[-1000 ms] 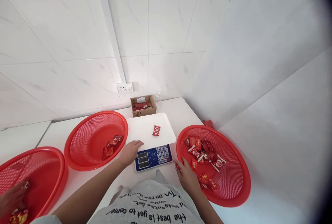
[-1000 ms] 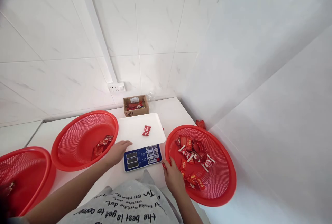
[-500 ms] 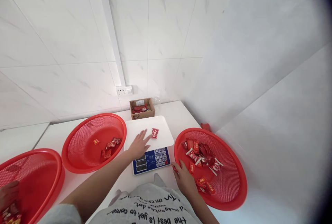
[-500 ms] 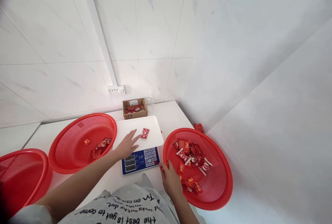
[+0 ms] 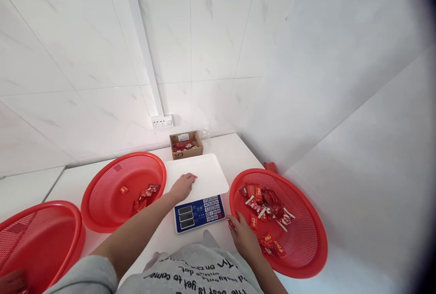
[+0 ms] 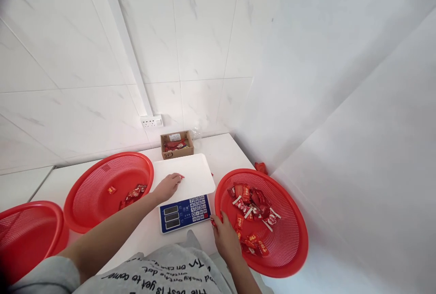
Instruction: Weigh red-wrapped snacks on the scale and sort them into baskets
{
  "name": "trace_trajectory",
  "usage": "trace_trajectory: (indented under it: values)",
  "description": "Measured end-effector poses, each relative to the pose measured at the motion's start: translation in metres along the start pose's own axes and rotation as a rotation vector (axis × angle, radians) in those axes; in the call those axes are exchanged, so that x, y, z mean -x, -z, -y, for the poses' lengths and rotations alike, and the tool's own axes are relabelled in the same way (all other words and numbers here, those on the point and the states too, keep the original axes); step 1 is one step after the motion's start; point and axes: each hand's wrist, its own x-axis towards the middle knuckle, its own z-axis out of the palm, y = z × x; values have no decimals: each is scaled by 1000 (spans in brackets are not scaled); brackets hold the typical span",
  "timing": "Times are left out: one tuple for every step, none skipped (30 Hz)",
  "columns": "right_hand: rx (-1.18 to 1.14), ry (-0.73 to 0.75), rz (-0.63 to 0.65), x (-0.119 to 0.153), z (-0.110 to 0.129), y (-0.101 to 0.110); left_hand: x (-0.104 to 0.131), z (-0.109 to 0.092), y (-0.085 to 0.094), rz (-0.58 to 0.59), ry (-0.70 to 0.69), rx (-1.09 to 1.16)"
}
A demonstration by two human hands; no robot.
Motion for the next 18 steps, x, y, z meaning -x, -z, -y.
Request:
trace_trajectory:
  values:
    - [2,4,3,0,-1,0,7,6,8,-45,43,10]
    - [5,8,4,-1,-1,0,15,14,18,-92,94,18]
    - [9,11,5,-1,-2,0,23,22,28,-137,155,23]
    - [12,11,6,-1,-2,-1,33,31,37,-173,222,28]
    - [16,10,8,-2,-2,-1,42,39,46,-200,293,31]
    - [19,8,13,-2,-3,-1,52,47,53,-216,366,34]
    - [22,10,17,-2,-3,-1,63,54,57,-220,434,40]
    - [26,12,23,-2,-3,-1,73,59,59,-210,492,49]
    - [28,14,28,-3,-3,-1,82,63,59,-188,534,61]
    - [28,18,30,-3,-3,-1,92,65,56,-159,556,77]
    - [26,20,33,-3,-3,-1,100,66,52,-114,566,97]
    - [22,20,34,-3,-4,-1,108,67,47,-59,574,118]
    - [17,22,32,-3,-4,-1,114,67,42,-3,583,138]
    - [11,23,31,-3,-5,-1,119,68,37,43,593,152]
    - [4,27,28,-3,-6,-2,123,69,33,72,605,152]
    - [-4,30,24,-3,-7,-2,125,71,29,81,618,139]
    - [-12,33,20,-3,-8,-3,126,73,28,69,627,116]
    - [-21,37,15,-4,-9,-5,126,77,27,42,630,87]
